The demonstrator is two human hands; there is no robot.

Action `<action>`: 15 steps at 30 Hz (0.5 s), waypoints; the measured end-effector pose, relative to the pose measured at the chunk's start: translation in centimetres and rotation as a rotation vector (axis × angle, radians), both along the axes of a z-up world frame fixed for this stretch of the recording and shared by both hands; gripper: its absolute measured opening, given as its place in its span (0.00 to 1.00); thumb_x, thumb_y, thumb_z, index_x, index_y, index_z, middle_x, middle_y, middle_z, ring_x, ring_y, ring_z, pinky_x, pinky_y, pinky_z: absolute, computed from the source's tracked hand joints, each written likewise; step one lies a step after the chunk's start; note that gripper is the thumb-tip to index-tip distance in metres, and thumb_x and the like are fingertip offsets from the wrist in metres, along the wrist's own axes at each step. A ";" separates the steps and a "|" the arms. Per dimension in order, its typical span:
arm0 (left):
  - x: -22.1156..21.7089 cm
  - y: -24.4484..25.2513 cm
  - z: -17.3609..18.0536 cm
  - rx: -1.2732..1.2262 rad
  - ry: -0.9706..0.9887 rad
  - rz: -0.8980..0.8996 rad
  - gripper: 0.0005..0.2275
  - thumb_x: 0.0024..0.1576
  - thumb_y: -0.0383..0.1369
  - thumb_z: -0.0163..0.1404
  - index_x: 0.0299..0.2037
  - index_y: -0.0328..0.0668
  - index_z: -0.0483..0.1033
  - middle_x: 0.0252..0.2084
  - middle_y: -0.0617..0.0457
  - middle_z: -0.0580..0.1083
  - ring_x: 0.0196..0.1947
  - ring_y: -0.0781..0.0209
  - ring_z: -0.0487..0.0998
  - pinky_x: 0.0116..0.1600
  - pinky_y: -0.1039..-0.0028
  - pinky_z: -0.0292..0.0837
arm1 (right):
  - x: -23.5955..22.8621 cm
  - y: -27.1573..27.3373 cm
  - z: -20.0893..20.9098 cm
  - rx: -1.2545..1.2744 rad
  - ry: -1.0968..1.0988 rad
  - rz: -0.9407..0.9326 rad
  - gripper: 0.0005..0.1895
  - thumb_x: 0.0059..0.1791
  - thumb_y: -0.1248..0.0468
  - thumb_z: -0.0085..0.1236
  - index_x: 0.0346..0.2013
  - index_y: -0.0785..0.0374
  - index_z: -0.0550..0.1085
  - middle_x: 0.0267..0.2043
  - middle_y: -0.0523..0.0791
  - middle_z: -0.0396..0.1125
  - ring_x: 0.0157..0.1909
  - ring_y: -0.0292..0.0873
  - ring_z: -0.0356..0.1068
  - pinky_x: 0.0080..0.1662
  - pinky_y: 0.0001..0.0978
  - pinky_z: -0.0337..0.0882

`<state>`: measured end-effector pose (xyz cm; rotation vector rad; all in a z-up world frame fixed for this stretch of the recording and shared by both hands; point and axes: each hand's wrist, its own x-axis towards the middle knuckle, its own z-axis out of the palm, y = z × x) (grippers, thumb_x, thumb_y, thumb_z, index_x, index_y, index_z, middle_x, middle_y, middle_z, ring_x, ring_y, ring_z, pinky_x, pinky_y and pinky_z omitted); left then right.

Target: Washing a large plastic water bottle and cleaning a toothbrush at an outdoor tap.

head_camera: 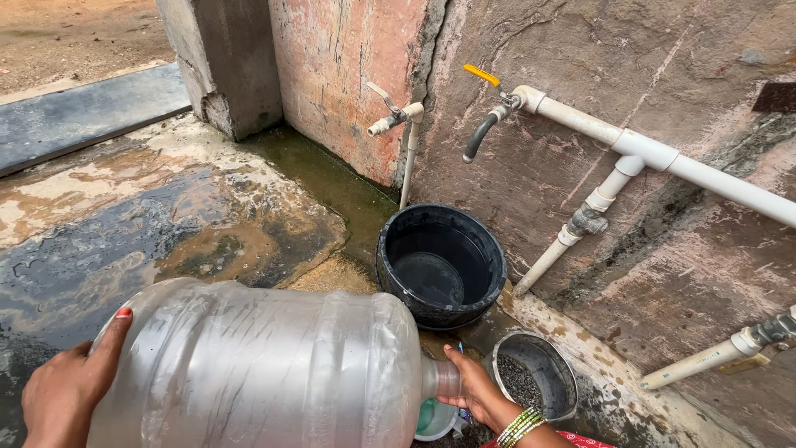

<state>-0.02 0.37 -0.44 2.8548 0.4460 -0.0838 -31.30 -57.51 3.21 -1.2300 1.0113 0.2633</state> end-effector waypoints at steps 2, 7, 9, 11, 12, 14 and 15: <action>-0.4 -0.2 0.6 -0.010 -0.010 0.002 0.49 0.53 0.73 0.28 0.60 0.35 0.81 0.39 0.26 0.83 0.51 0.30 0.82 0.49 0.43 0.77 | 0.0 -0.2 -0.4 0.005 -0.002 0.002 0.32 0.53 0.41 0.44 0.57 0.65 0.62 0.48 0.54 0.69 0.44 0.47 0.79 0.44 0.40 0.83; -1.6 -1.3 2.9 -0.034 -0.013 -0.015 0.48 0.53 0.73 0.28 0.59 0.36 0.82 0.41 0.27 0.82 0.53 0.32 0.81 0.51 0.47 0.77 | -0.1 -0.5 -0.9 -0.001 -0.018 0.007 0.33 0.52 0.40 0.45 0.57 0.65 0.63 0.48 0.53 0.69 0.43 0.46 0.78 0.44 0.39 0.82; -1.5 -1.3 2.8 -0.018 -0.014 -0.011 0.48 0.53 0.73 0.28 0.59 0.37 0.82 0.42 0.28 0.82 0.54 0.33 0.81 0.52 0.48 0.76 | -0.1 -0.4 -0.7 -0.007 -0.013 0.003 0.32 0.52 0.40 0.45 0.57 0.64 0.63 0.48 0.53 0.69 0.43 0.46 0.78 0.44 0.40 0.82; -1.5 -1.4 3.0 -0.001 -0.015 -0.010 0.48 0.53 0.74 0.28 0.59 0.38 0.82 0.42 0.29 0.83 0.54 0.34 0.81 0.53 0.49 0.76 | -0.1 -0.3 -0.5 -0.011 -0.008 -0.003 0.32 0.52 0.40 0.46 0.57 0.63 0.63 0.48 0.52 0.69 0.44 0.45 0.77 0.45 0.40 0.82; -1.6 -1.6 3.4 -0.004 -0.001 -0.006 0.48 0.53 0.74 0.28 0.59 0.39 0.82 0.43 0.30 0.83 0.54 0.35 0.81 0.54 0.49 0.76 | -0.1 -0.3 -0.5 -0.012 -0.008 -0.005 0.32 0.52 0.40 0.46 0.56 0.63 0.63 0.48 0.52 0.69 0.44 0.45 0.77 0.45 0.40 0.82; -1.8 -1.7 3.7 -0.007 0.014 -0.004 0.48 0.52 0.74 0.28 0.59 0.41 0.83 0.43 0.31 0.83 0.54 0.35 0.81 0.54 0.50 0.76 | -0.2 -0.4 -0.4 -0.011 -0.007 -0.008 0.32 0.52 0.40 0.46 0.56 0.63 0.64 0.48 0.52 0.69 0.43 0.45 0.77 0.45 0.40 0.81; -1.8 -1.8 3.8 -0.004 0.010 -0.010 0.48 0.53 0.74 0.27 0.59 0.42 0.83 0.43 0.31 0.83 0.54 0.36 0.81 0.54 0.50 0.75 | -0.2 -0.4 -0.3 -0.007 -0.009 -0.007 0.32 0.52 0.40 0.46 0.56 0.63 0.64 0.47 0.52 0.69 0.43 0.45 0.77 0.45 0.40 0.81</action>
